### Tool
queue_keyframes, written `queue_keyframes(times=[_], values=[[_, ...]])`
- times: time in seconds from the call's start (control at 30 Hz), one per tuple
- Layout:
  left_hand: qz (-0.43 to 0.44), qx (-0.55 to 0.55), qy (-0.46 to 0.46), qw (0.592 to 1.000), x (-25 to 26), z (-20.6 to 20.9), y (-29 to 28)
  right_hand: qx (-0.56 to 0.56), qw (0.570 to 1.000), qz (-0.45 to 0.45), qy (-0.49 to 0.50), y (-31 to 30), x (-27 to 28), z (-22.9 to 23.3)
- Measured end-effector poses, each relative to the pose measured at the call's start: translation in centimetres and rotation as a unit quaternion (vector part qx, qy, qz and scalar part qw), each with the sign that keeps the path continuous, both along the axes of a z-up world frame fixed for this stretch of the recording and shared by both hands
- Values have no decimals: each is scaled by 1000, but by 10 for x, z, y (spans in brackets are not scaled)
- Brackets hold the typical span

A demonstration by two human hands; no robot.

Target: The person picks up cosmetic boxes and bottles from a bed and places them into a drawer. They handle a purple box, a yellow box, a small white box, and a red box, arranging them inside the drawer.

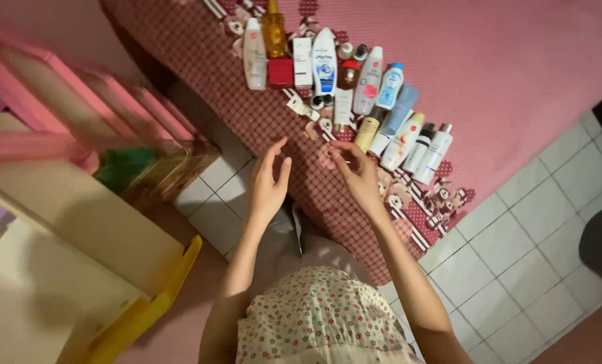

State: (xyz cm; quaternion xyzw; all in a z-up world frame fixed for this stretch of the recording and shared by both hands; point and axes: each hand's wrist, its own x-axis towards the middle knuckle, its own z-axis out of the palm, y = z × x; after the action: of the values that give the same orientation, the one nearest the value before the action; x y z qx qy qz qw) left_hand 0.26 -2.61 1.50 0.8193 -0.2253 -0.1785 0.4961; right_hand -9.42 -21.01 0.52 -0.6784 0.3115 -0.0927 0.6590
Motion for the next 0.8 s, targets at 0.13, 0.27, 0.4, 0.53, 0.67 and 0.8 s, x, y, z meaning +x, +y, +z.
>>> queue_keyframes(times=[0.13,0.27,0.4,0.53,0.67,0.8], values=[[50,-25,-20,998,5,19,19,10,999,35,-6,25,21,22],[78,-54,9,996,11,39,44,24,997,66,-18,52,37,42],[120,-145,35,981,13,63,67,18,995,88,-46,79,55,73],[154,-201,46,966,9,94,100,15,992,109,-56,117,67,107],[201,-290,98,931,6,122,143,23,987,139,-72,161,80,131],[278,-341,107,891,4,139,197,33,982,173,-72,208,88,147]])
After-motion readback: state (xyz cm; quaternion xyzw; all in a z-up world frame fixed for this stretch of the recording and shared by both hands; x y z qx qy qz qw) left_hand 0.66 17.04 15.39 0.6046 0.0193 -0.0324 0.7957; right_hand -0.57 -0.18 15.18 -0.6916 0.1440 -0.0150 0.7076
